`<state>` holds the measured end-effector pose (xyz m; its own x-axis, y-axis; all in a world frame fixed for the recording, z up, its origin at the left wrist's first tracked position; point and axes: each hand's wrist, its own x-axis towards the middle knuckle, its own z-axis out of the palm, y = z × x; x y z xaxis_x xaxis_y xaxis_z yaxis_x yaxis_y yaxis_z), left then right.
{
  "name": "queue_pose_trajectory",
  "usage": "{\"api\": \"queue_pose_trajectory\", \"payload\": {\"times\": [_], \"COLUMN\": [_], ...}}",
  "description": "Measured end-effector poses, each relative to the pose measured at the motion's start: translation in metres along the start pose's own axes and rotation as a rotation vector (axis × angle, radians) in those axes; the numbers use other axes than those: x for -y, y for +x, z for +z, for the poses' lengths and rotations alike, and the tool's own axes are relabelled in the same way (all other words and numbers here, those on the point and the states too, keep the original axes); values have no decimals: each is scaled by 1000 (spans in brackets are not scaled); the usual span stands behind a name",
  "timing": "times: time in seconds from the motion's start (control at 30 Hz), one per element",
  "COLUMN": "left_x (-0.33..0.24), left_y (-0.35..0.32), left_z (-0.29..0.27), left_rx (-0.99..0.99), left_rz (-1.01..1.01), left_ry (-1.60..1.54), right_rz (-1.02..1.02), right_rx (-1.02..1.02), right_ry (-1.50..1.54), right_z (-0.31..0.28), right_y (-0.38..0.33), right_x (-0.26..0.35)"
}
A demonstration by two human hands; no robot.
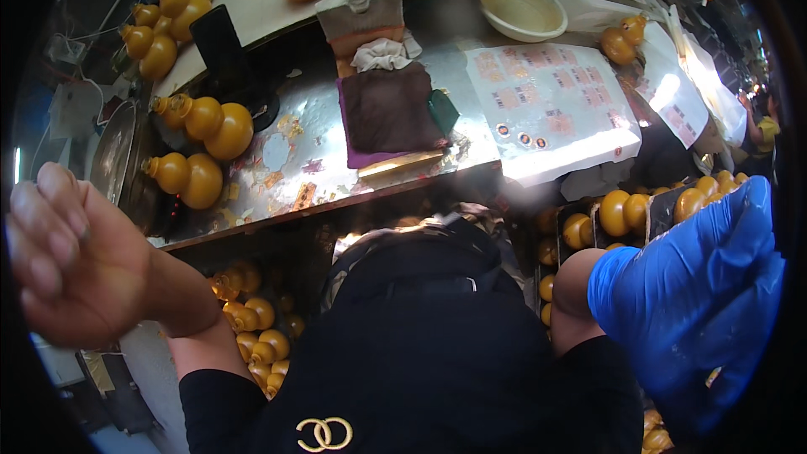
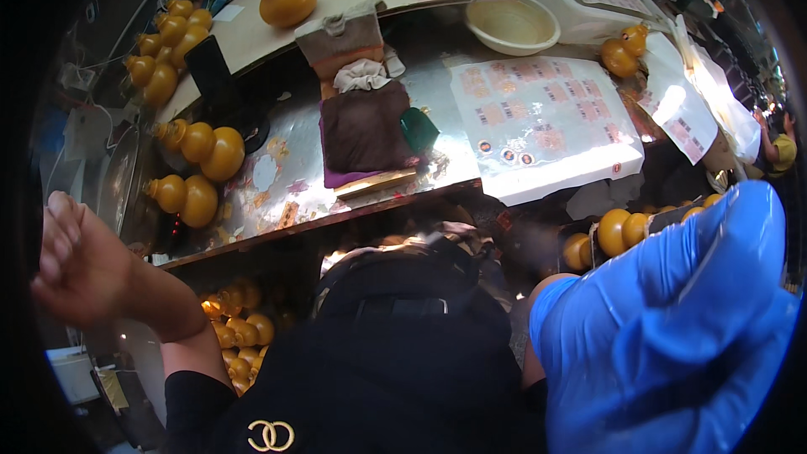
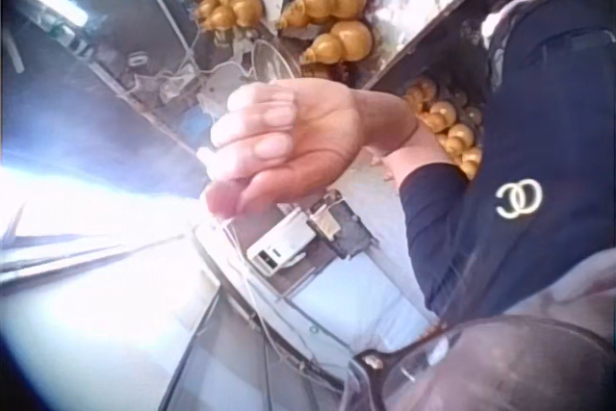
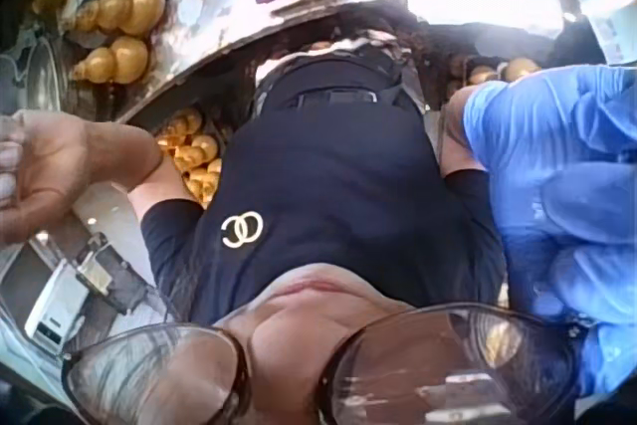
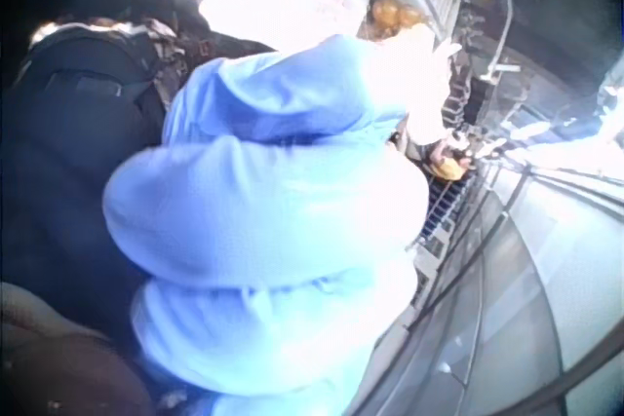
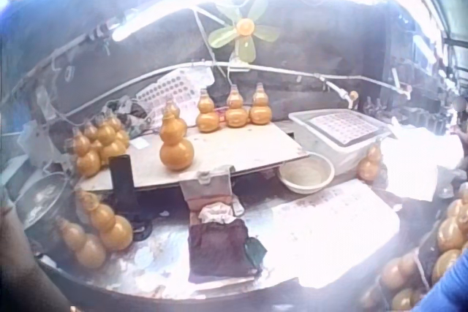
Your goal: The person scrubs the surface of yellow gourd-shaped objects using a green sponge. They handle the gourds one at a time, wiping them thoroughly before placing them on a nearby table. The person also moves stacks of paper and wipes the work surface during the process.
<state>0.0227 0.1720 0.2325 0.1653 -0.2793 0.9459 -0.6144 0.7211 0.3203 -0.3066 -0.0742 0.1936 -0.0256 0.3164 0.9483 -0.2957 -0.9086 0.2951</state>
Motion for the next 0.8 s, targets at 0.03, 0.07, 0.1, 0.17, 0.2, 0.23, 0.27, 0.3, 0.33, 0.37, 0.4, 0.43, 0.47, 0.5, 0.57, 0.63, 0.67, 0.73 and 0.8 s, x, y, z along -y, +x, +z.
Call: {"api": "queue_pose_trajectory", "payload": {"times": [0.03, 0.07, 0.1, 0.17, 0.2, 0.23, 0.27, 0.3, 0.33, 0.37, 0.4, 0.43, 0.47, 0.5, 0.57, 0.63, 0.67, 0.73, 0.8], "left_x": [1, 1, 6, 11, 13, 18, 14, 27, 42, 58, 64, 74, 89, 106, 152, 229, 250, 287, 299], "left_y": [0, -1, 1, 1, 0, -1, -6, -4, -1, 2, 8, 18, 28, 36, 56, 80, 98, 126, 124], "left_z": [-10, -19, -28, -59, -82, -104, -128, -146, -162, -172, -177, -180, -173, -158, -125, -94, -73, -54, -33], "left_rx": [-26, -53, -76, -93, -116, -136, -164, -211, -223, -235, -246, -215, -194, -149, -18, 147, 162, 375, 479], "left_rz": [-29, -57, -76, -146, -188, -230, -271, -319, -367, -425, -474, -511, -536, -561, -596, -714, -751, -587, -542], "left_ry": [19, 41, 45, 112, 142, 165, 208, 235, 258, 288, 340, 422, 515, 635, 812, 754, 799, 885, 939], "right_rz": [-297, -185, 2, 277, 360, 442, 507, 575, 640, 703, 760, 826, 864, 982, 1164, 1337, 1218, 930, 648], "right_rx": [68, 97, 120, 246, 326, 402, 481, 555, 608, 653, 682, 703, 721, 725, 781, 1110, 910, 1196, 837], "right_ry": [-471, -218, 165, 690, 828, 952, 1089, 1178, 1231, 1262, 1305, 1324, 1340, 1350, 1335, 1068, 1087, 1067, 914], "right_z": [0, 2, 11, 36, 51, 67, 87, 103, 119, 135, 152, 167, 180, 197, 229, 239, 248, 254, 256], "right_y": [0, -5, -2, -1, -1, -2, -3, -2, -4, -11, -22, -34, -50, -61, -81, -93, -112, -121, -139], "right_x": [-8, -6, 1, 5, 5, 4, 4, 3, 5, 3, 2, -2, -3, -1, -8, -25, -28, -50, -38]}}
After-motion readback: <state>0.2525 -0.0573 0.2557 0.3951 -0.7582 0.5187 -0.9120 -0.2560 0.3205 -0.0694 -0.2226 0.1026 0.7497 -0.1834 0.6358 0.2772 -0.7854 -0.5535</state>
